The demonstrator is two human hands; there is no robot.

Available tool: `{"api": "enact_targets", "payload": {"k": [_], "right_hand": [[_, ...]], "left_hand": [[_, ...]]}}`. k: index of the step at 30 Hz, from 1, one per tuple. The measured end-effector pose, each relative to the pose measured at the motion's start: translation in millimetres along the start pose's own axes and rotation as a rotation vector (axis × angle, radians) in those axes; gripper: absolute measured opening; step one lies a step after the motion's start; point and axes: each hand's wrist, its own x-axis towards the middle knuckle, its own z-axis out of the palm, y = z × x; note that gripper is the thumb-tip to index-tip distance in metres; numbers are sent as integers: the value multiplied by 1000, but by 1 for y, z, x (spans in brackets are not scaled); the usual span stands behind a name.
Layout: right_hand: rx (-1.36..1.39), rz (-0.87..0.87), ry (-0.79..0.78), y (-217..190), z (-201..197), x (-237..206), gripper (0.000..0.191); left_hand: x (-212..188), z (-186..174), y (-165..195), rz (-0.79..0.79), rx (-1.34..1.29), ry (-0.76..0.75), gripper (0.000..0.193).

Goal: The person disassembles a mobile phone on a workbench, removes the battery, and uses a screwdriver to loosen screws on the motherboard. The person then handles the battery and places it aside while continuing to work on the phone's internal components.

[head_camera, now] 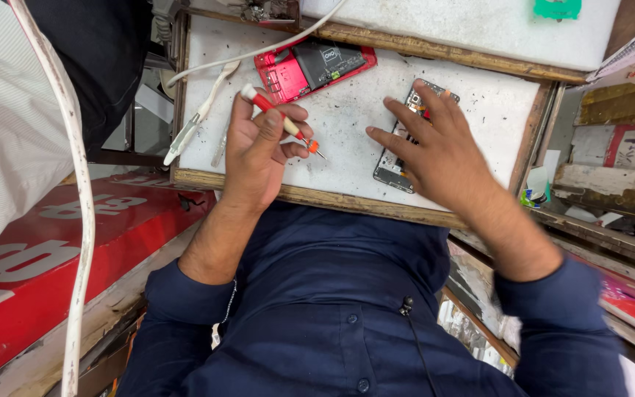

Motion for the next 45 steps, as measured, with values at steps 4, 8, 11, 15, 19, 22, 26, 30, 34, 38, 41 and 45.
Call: {"api": "enact_targets", "payload": {"k": [4, 8, 11, 15, 19, 22, 26, 30, 34, 38, 41, 45], "right_hand": [[468, 175, 276, -39, 10, -1, 33], [913, 368, 298, -62, 21, 4, 21], [954, 528, 241, -63, 26, 12, 16], [812, 314, 250, -60, 27, 23, 10], [580, 171, 338, -65, 33, 47, 8], [436, 147, 391, -64, 40, 78, 9], [297, 115, 316, -61, 48, 117, 10], [319, 102, 397, -58, 48, 122, 26], [509, 238, 476, -31, 43, 87, 23], [647, 514, 566, 5, 44, 20, 21], [644, 752, 569, 16, 51, -24, 18], [667, 922, 571, 14, 54, -54, 22]], "left_hand": [[1, 9, -6, -43, 72, -17, 37], [-5, 16, -16, -56, 113, -86, 33], [-9, 18, -23, -28, 148, -102, 32], [-13, 10, -23, 20, 208, -89, 30], [-13, -5, -7, 135, 304, 47, 35], [-10, -18, 18, 200, 572, 238, 32], [-11, -27, 48, 422, 1349, 260, 28], [-12, -30, 59, 481, 1736, 246, 29], [-4, -29, 56, 506, 1858, 247, 31], [-2, -21, 47, 461, 1935, 235, 36], [-3, -11, 40, 524, 1949, 239, 41], [-6, 12, 15, 563, 1802, 60, 42]]}}
